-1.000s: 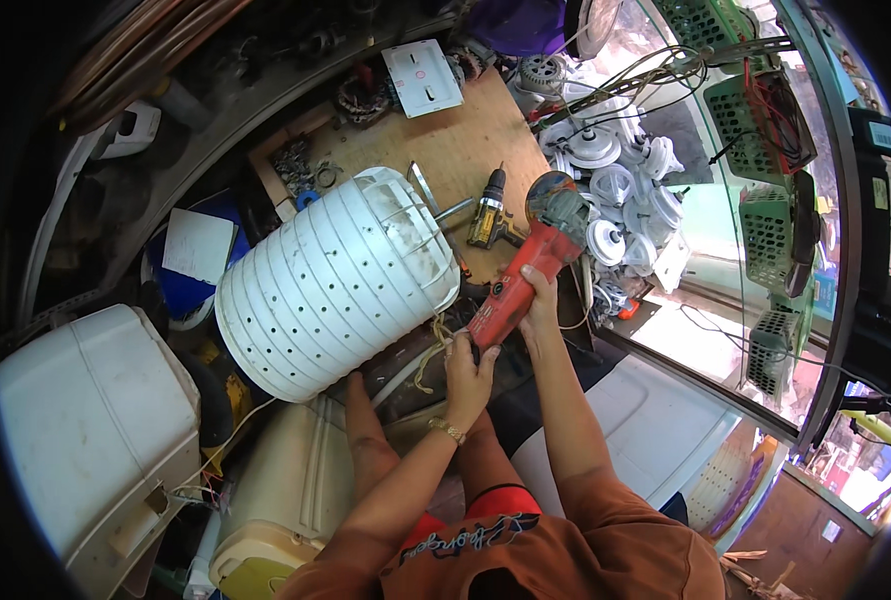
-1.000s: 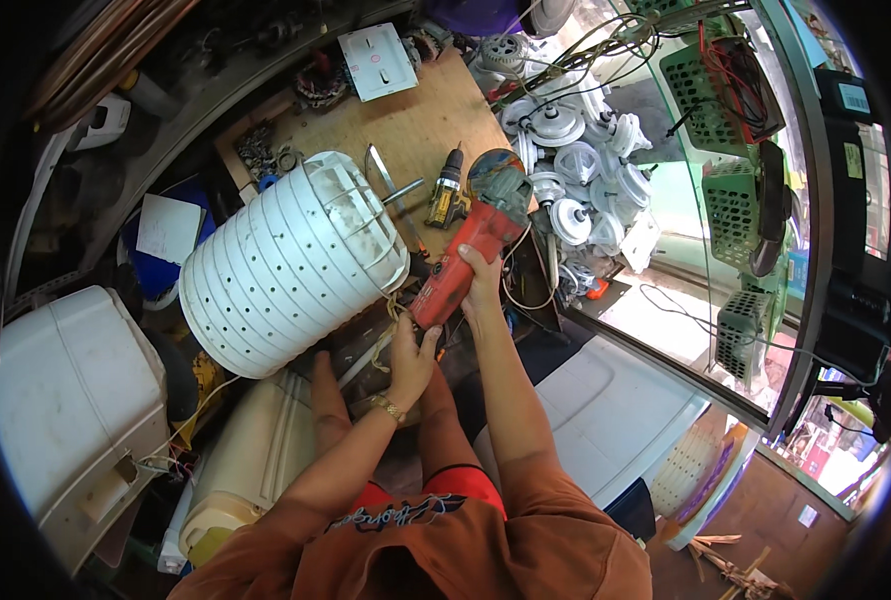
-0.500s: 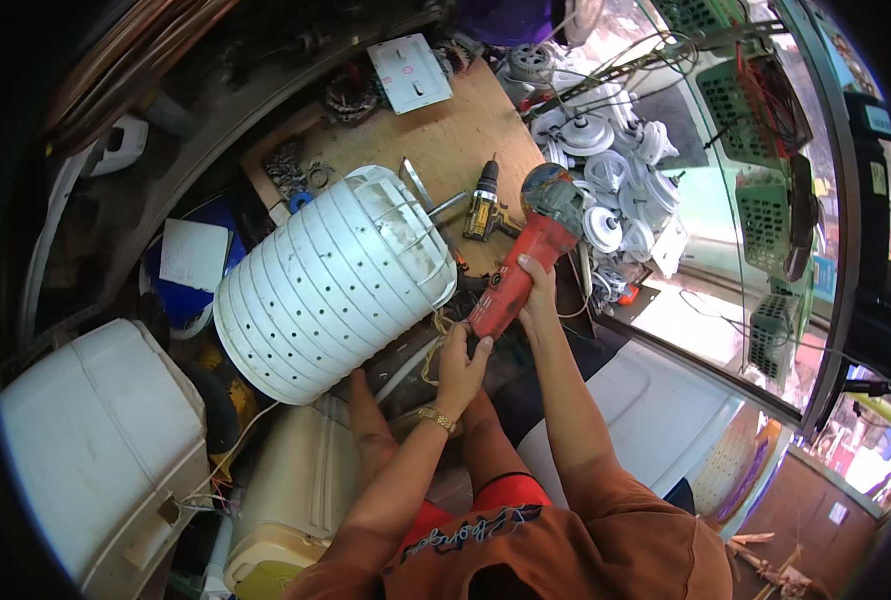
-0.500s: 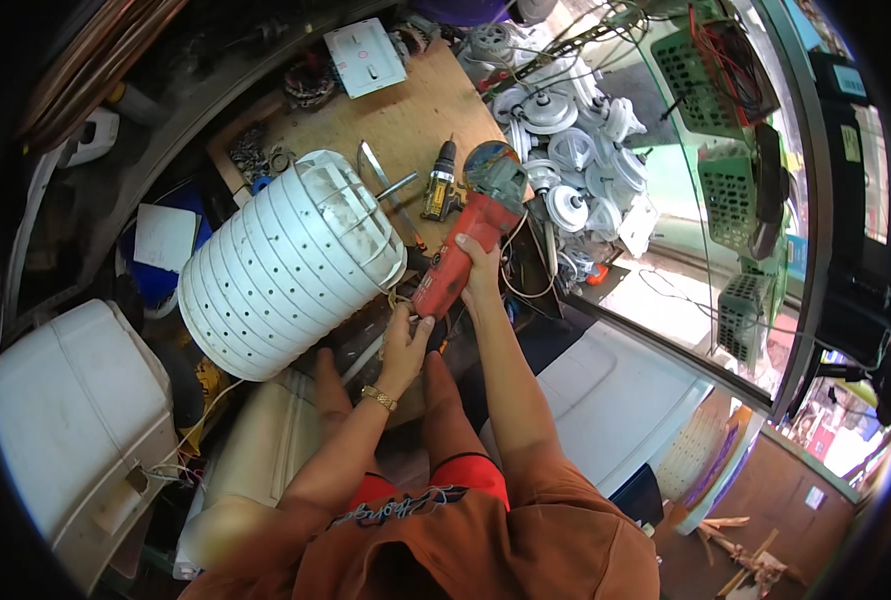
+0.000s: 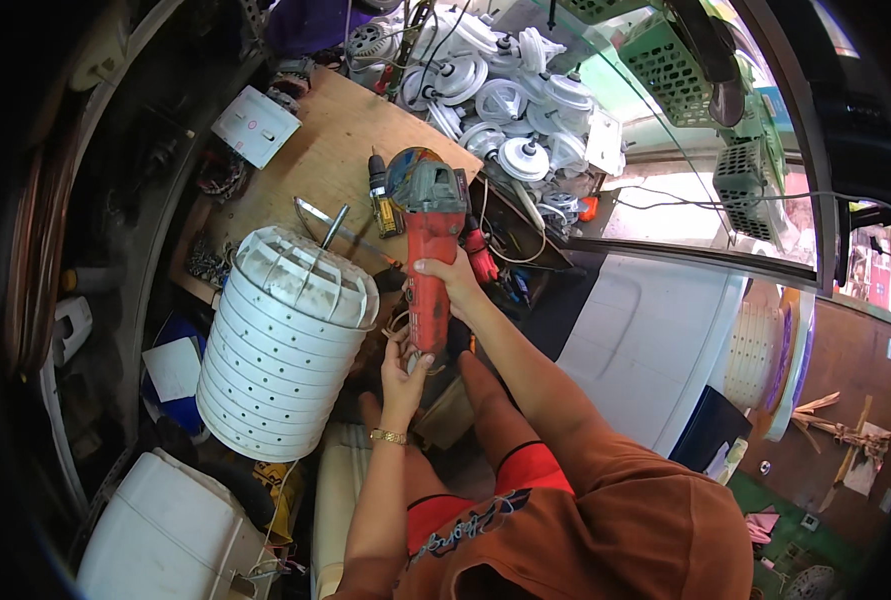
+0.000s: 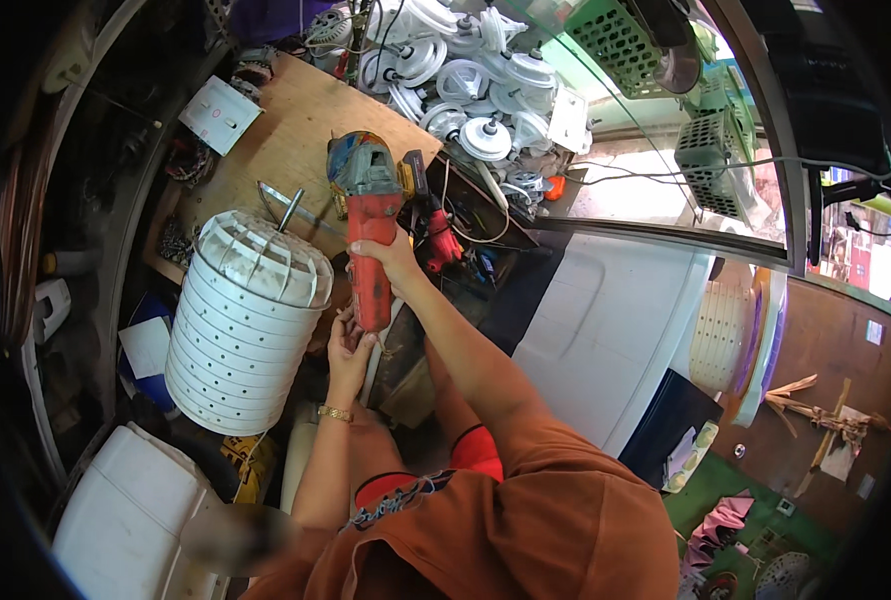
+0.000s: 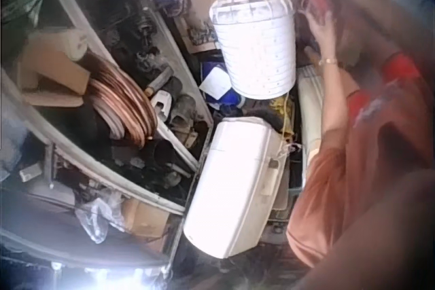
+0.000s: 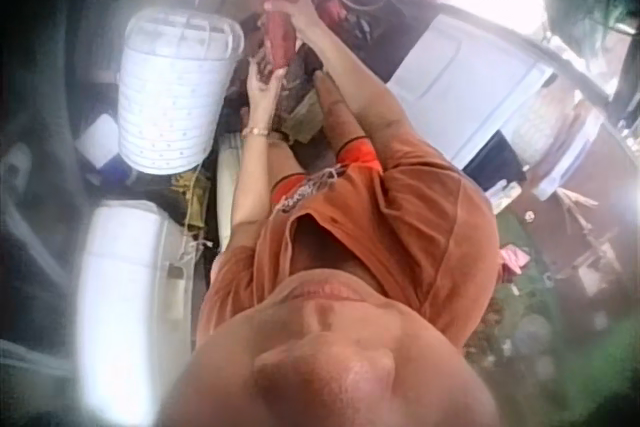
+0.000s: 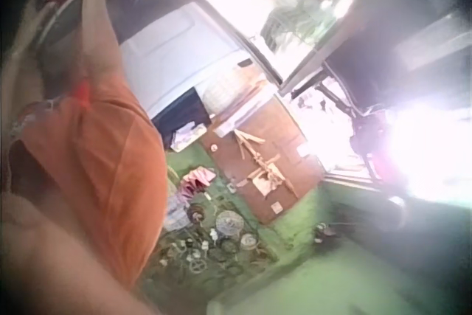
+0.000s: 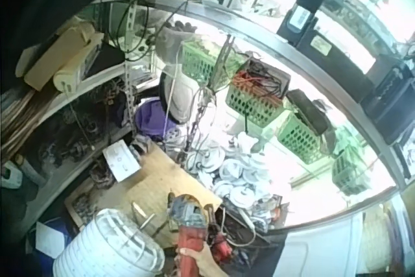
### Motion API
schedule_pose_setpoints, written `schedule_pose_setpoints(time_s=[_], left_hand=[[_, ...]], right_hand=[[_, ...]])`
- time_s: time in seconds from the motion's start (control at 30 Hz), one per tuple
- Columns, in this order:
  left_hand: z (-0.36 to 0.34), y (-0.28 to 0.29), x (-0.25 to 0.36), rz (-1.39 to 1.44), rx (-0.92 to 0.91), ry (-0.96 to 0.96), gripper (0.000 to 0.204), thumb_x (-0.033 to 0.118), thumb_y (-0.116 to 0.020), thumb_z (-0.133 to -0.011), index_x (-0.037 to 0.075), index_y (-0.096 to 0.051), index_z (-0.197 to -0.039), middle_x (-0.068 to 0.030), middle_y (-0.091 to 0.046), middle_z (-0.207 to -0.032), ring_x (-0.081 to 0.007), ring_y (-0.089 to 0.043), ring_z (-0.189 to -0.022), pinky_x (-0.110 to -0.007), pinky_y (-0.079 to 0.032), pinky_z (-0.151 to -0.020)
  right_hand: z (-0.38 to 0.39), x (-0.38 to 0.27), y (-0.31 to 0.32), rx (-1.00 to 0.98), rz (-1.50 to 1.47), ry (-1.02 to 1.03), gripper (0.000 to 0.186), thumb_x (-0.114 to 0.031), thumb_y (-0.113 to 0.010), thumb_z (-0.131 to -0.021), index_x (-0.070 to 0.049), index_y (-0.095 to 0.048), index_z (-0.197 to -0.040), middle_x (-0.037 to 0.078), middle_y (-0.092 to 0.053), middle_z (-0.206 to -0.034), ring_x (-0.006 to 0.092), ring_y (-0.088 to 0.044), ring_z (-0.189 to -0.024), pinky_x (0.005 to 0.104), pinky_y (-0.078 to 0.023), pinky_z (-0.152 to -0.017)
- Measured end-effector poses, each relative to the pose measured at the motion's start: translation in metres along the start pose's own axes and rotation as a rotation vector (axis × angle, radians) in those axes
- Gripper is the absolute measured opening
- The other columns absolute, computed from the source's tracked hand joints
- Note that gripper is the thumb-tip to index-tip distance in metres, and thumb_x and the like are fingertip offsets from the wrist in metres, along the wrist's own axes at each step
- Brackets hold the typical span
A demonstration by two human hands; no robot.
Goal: The person holds a washing machine drum and uses a file to smooth the end of its central shaft, then uses an angle grinder to grind the shaft while holding the drum steady.
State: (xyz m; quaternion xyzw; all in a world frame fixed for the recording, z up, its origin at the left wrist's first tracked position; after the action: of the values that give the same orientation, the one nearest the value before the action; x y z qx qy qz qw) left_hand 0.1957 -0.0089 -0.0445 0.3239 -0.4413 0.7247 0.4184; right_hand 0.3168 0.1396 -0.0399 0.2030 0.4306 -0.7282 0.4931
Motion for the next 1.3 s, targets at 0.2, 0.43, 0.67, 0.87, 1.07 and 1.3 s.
schedule_pose_setpoints(time_s=[0.2,0.43,0.67,0.87,1.07,1.3], left_hand=[[-0.005,-0.01,-0.043,-0.086,-0.088,0.111,0.045,-0.01,-0.066,-0.089,-0.002,-0.052,-0.13,-0.0094,-0.065,-0.121,-0.0137,-0.063,-0.107,-0.029,-0.051,-0.098],[-0.017,-0.047,-0.041,-0.143,-0.296,0.162,0.055,0.004,-0.076,-0.087,0.001,-0.047,-0.134,-0.0085,-0.06,-0.126,-0.0175,-0.06,-0.117,-0.034,-0.048,-0.102],[-0.043,-0.077,-0.043,-0.31,-0.235,0.239,0.076,0.01,-0.088,-0.075,0.0,-0.048,-0.138,-0.0114,-0.063,-0.126,-0.0212,-0.063,-0.115,-0.036,-0.051,-0.099],[-0.041,-0.062,-0.057,-0.215,-0.014,0.183,0.067,0.008,-0.083,-0.074,-0.001,-0.052,-0.133,-0.0122,-0.067,-0.119,-0.0209,-0.067,-0.106,-0.036,-0.053,-0.095],[-0.069,-0.044,-0.069,-0.176,-0.005,0.195,0.068,0.008,-0.083,-0.075,-0.002,-0.05,-0.134,-0.0147,-0.066,-0.12,-0.0247,-0.069,-0.105,-0.038,-0.054,-0.095],[-0.063,-0.049,-0.068,-0.053,0.037,0.259,0.071,0.021,-0.081,-0.075,-0.003,-0.048,-0.133,-0.0183,-0.066,-0.11,-0.0275,-0.07,-0.093,-0.04,-0.059,-0.083]], right_hand=[[0.008,-0.007,0.027,0.005,-0.049,-0.048,0.053,-0.007,-0.081,-0.076,-0.001,-0.054,-0.121,0.013,-0.067,-0.091,0.0241,-0.07,-0.07,0.0403,-0.062,-0.065],[0.008,-0.007,0.069,0.013,0.064,0.006,0.058,-0.011,-0.085,-0.074,-0.002,-0.055,-0.122,0.01,-0.067,-0.097,0.0216,-0.07,-0.079,0.0376,-0.06,-0.072],[0.023,0.01,0.074,-0.005,0.299,0.076,0.085,-0.025,-0.093,-0.062,-0.001,-0.054,-0.134,0.009,-0.064,-0.12,0.0195,-0.061,-0.109,0.0354,-0.048,-0.099],[0.016,0.045,0.148,-0.107,-0.002,-0.129,0.052,-0.042,-0.059,-0.101,-0.003,-0.057,-0.135,0.011,-0.067,-0.116,0.0226,-0.067,-0.1,0.0376,-0.054,-0.089],[-0.036,0.091,0.444,0.66,0.477,-0.299,0.038,-0.035,-0.049,-0.106,-0.006,-0.071,-0.114,0.01,-0.07,-0.093,0.0166,-0.063,-0.059,0.0316,-0.056,-0.056],[-0.021,0.225,0.452,0.243,0.795,-1.055,0.073,-0.064,-0.054,-0.097,0.002,-0.064,-0.125,0.03,-0.068,-0.114,0.0463,-0.071,-0.091,0.0604,-0.057,-0.079]])
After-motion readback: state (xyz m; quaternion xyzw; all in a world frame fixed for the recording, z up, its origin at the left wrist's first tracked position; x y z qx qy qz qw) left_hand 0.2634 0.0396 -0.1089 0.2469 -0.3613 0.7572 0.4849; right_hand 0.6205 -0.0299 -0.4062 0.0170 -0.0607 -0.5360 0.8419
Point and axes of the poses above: each hand's wrist, its own z-axis away from the middle knuckle, its own y-axis out of the back of the hand, x = y × z, the point moved 8 cm from there along -z, towards the middle knuckle
